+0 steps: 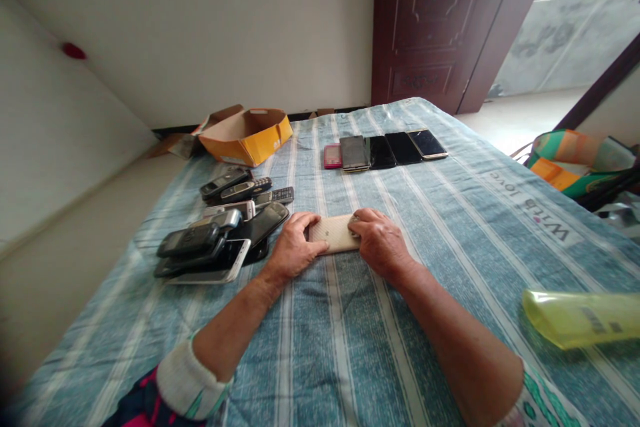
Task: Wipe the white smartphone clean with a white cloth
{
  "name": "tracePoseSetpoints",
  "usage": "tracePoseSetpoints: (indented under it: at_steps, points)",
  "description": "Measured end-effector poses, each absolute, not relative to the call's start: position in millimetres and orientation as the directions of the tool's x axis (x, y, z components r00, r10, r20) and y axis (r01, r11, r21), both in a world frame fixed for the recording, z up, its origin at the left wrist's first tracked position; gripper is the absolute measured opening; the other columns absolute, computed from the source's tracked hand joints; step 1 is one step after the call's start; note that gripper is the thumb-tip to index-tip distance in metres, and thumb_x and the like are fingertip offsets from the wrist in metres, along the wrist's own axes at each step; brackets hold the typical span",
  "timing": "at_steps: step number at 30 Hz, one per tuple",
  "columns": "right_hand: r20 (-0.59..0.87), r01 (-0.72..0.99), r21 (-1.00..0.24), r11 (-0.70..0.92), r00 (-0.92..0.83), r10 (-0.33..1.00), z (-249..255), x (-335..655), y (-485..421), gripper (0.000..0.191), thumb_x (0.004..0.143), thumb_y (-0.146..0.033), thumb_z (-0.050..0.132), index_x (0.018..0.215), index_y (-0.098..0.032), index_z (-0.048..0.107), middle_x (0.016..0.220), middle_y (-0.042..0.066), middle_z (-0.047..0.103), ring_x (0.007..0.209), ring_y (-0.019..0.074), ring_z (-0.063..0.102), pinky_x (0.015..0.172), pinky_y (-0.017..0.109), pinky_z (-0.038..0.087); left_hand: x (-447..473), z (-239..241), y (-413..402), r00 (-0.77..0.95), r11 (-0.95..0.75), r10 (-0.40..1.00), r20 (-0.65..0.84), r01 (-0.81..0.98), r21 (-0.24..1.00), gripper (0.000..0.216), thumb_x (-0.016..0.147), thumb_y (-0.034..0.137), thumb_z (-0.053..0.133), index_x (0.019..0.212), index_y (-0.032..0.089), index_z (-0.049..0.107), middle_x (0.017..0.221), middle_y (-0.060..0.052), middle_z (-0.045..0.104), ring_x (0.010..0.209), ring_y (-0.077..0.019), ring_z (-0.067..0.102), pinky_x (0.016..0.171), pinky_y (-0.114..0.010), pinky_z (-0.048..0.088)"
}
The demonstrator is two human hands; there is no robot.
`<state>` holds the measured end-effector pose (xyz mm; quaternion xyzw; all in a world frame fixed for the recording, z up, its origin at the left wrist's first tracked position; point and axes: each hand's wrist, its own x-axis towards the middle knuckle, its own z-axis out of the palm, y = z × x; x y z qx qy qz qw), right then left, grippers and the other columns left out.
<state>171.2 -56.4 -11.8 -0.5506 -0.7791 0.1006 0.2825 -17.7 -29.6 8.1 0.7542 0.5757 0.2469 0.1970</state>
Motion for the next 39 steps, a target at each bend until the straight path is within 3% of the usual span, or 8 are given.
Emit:
tracePoseSetpoints:
  at_steps: [39]
  points:
    - [0.32, 0.811, -0.459, 0.362, -0.229, 0.92, -9.7, 169.9, -57.1, 0.032, 0.083, -0.004, 0.041, 0.08, -0.02, 0.068, 0.098, 0.006, 0.063, 0.093, 0.0169, 0.056, 0.079, 0.025, 0.041, -15.7, 10.0, -29.6, 0.198, -0.245, 0.969, 0.145, 0.782, 0.573, 0.04, 0.056, 0.015, 0.068, 0.096, 0.019, 0.062, 0.108, -0.006, 0.061, 0.105, -0.0219, 0.057, 0.098, -0.033, 0.045]
